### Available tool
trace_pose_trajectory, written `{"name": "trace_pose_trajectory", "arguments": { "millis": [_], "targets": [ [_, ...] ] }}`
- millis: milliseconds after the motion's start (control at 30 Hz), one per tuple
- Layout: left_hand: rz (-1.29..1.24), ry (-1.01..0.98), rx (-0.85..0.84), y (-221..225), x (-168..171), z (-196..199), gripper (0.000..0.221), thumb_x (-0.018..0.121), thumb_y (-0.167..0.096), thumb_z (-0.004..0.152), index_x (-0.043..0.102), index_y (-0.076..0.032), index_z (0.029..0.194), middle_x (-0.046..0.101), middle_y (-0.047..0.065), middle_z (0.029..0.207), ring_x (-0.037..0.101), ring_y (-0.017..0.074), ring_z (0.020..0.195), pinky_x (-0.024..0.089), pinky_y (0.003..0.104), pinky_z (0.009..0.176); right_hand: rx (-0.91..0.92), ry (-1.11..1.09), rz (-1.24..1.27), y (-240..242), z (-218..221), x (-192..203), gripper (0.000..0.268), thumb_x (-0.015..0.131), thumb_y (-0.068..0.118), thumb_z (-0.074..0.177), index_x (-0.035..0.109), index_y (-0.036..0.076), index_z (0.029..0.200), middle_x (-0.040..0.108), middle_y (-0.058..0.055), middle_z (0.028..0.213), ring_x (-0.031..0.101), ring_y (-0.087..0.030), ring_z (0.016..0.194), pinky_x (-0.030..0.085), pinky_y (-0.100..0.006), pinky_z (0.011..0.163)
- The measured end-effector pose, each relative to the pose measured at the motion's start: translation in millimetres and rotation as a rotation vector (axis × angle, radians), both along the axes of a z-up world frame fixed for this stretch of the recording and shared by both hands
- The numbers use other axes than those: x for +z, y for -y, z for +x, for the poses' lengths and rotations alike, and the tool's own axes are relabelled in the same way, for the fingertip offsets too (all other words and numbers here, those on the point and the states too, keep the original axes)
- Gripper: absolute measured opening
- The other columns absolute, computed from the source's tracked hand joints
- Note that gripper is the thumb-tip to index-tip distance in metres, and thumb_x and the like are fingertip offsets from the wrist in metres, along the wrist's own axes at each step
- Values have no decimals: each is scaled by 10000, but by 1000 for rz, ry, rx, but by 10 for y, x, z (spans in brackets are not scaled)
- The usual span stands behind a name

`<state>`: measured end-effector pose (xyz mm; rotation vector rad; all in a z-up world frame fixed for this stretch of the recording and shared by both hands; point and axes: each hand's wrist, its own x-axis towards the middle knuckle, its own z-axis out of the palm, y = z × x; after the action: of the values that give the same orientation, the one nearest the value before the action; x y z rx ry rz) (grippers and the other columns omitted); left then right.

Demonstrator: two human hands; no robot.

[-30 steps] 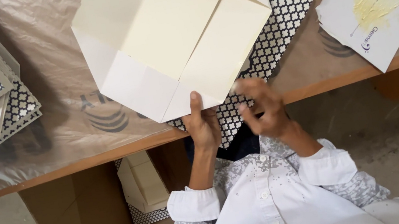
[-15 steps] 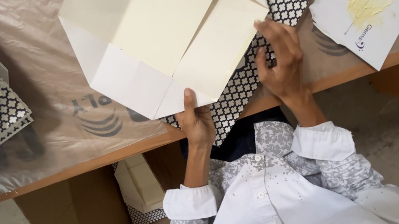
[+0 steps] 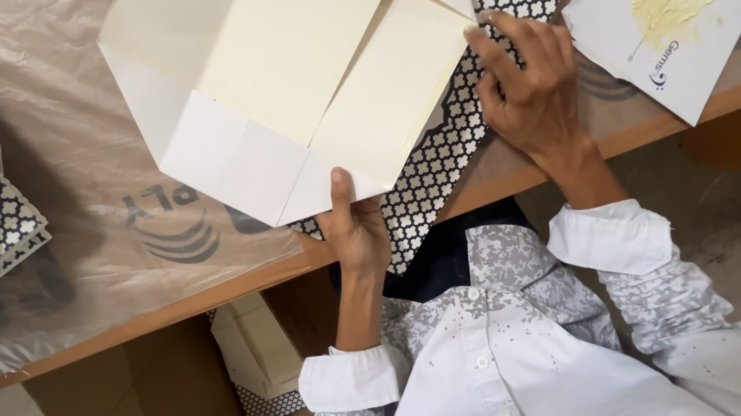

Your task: Manually assembling patterned cardboard boxes by folding and pressing adhesive edges.

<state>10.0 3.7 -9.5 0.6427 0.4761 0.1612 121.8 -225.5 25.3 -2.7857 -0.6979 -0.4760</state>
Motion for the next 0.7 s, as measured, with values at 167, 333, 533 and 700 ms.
{"name": "trace_pose_trajectory", "arguments": {
  "millis": [167,333,533,700],
  "targets": [
    [-4,-19,6,8,-26,8,513,624,-247,1036,433,30,1422,630,139,1222,697,155,1045,643,307,852,52,-35,43,-112,-125,7,574,667,-4,877,589,145,1427,601,-145,1319,599,-291,1174,466,-463,966],
    [-2,-33,8,-7,-25,0,522,623,-244,1023,415,7,1431,623,120,1230,694,144,1048,644,300,843,54,-91,261,-26,-81,-198,543,649,-27,953,562,152,1457,566,-137,1358,600,-267,1161,509,-419,1011],
    [-31,19,-5,0,-52,4,499,634,-231,1080,432,41,1447,628,152,1215,691,163,1026,635,302,838,-45,-91,170,-127,-17,73,566,676,-23,928,564,155,1454,587,-121,1370,603,-279,1227,445,-445,978],
    [10,-47,25,16,22,47,472,638,-266,998,466,-35,1372,655,76,1135,694,118,953,627,268,747,41,-167,263,-338,-386,-120,630,669,-7,903,541,155,1498,556,-147,1311,577,-279,1152,442,-475,1019]
  ]
}}
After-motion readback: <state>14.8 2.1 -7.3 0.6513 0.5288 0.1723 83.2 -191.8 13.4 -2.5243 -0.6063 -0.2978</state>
